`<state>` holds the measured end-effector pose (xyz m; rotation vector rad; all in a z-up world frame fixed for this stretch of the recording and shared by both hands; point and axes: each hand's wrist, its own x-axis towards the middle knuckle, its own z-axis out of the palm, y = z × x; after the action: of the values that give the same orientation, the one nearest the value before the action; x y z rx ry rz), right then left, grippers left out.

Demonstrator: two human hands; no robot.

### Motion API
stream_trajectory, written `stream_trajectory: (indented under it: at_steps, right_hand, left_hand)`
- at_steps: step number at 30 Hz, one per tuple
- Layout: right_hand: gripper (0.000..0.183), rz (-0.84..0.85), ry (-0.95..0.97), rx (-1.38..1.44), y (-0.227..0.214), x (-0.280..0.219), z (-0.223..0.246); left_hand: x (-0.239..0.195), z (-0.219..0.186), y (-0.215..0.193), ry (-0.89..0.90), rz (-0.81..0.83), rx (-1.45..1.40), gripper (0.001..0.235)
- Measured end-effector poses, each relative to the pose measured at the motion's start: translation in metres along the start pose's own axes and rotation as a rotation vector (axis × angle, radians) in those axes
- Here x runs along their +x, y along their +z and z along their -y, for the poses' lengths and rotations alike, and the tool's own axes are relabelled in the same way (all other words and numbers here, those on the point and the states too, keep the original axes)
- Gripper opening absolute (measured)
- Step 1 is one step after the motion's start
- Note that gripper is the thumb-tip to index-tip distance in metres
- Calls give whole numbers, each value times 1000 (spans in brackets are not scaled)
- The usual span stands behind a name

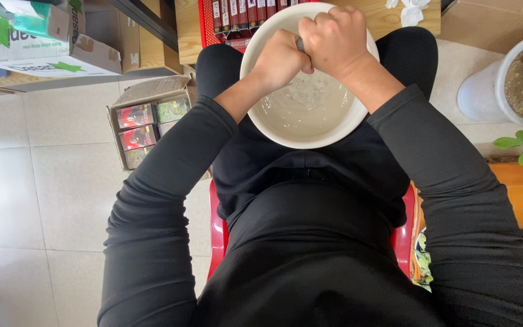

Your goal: The person washes a grey cloth in a white bowl of water, scrubbing and wringing it repeatedly. They then lift the cloth, shake it, and place it on a nearby wooden table.

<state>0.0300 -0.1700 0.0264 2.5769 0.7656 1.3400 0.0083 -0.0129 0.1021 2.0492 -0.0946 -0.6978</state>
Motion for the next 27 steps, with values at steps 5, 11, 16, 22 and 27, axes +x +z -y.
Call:
stream_trajectory:
  at_steps: [5,11,16,22,27]
  right_hand:
    - [23,86,100,55,4,-11,7]
    - [28,313,287,257,7,-23,12]
    - [34,797,312,592,-28,-4,7]
    - [39,797,540,1080,-63,8,-6]
    - [19,876,849,1330,-83,24,-22]
  left_hand:
    - [1,8,5,15,-50,-103,40]
    - [6,19,12,31,-78,-186,24]
    - [17,45,17,68,10,184,20]
    - [4,57,7,144,0,136,39]
    - [-14,40,-7,269,-66,96,43]
